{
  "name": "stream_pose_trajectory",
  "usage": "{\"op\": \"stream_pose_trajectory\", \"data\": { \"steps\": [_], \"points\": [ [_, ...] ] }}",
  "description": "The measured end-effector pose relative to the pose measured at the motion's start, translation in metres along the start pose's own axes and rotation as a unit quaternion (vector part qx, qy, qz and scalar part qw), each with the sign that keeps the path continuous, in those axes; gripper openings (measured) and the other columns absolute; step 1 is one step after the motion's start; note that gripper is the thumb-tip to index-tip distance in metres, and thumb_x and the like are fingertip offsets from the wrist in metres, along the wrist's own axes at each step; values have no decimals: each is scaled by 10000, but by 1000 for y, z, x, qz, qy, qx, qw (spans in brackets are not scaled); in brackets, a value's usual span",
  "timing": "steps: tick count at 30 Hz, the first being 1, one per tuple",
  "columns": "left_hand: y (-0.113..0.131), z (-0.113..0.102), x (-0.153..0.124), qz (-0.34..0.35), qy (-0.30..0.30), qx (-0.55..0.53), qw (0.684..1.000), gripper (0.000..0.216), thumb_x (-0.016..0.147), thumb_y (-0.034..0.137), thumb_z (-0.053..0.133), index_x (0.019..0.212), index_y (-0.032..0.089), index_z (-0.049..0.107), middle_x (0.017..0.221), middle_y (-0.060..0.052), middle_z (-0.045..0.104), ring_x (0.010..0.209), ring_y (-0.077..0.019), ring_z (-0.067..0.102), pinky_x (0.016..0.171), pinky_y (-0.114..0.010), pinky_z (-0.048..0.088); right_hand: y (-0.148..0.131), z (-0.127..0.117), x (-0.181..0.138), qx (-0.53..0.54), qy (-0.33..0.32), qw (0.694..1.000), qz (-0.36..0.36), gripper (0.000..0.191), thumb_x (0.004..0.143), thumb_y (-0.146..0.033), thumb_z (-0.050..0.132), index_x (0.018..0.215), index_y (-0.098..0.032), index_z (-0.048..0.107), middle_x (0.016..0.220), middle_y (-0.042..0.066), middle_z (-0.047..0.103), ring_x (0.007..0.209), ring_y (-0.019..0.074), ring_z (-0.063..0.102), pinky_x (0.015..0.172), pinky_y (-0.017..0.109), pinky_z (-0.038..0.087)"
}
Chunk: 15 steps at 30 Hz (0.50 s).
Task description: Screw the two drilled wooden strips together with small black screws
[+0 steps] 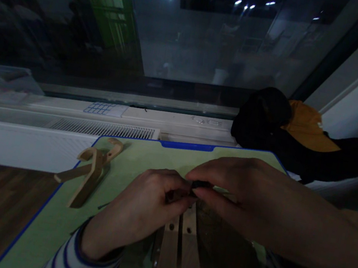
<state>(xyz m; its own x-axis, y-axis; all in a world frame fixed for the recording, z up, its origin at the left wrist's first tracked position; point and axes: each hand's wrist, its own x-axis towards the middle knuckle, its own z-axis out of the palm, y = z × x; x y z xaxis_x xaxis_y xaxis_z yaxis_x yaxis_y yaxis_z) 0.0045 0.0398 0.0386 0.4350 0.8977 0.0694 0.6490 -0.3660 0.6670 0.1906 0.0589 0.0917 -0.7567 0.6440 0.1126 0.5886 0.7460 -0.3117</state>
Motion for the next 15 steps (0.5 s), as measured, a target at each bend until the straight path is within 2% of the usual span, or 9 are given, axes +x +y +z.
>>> {"op": "stream_pose_trajectory", "data": {
  "steps": [3,15],
  "points": [
    [-1,0,0,2,-4,-6,1000,132,826,207,542,759,194,655,691,34,621,663,-122,573,612,-237,387,0,1,1,5,-11,1000,3,164,892,-252,444,828,-248,594,915,-48,669,795,131,615,713,273,432],
    [-1,2,0,7,24,-24,999,106,806,225,577,755,195,665,685,25,647,621,-124,575,586,-229,397,0,4,1,-13,-9,1000,16,179,899,-301,437,973,-310,600,880,-74,667,737,131,608,649,278,423]
  ]
}}
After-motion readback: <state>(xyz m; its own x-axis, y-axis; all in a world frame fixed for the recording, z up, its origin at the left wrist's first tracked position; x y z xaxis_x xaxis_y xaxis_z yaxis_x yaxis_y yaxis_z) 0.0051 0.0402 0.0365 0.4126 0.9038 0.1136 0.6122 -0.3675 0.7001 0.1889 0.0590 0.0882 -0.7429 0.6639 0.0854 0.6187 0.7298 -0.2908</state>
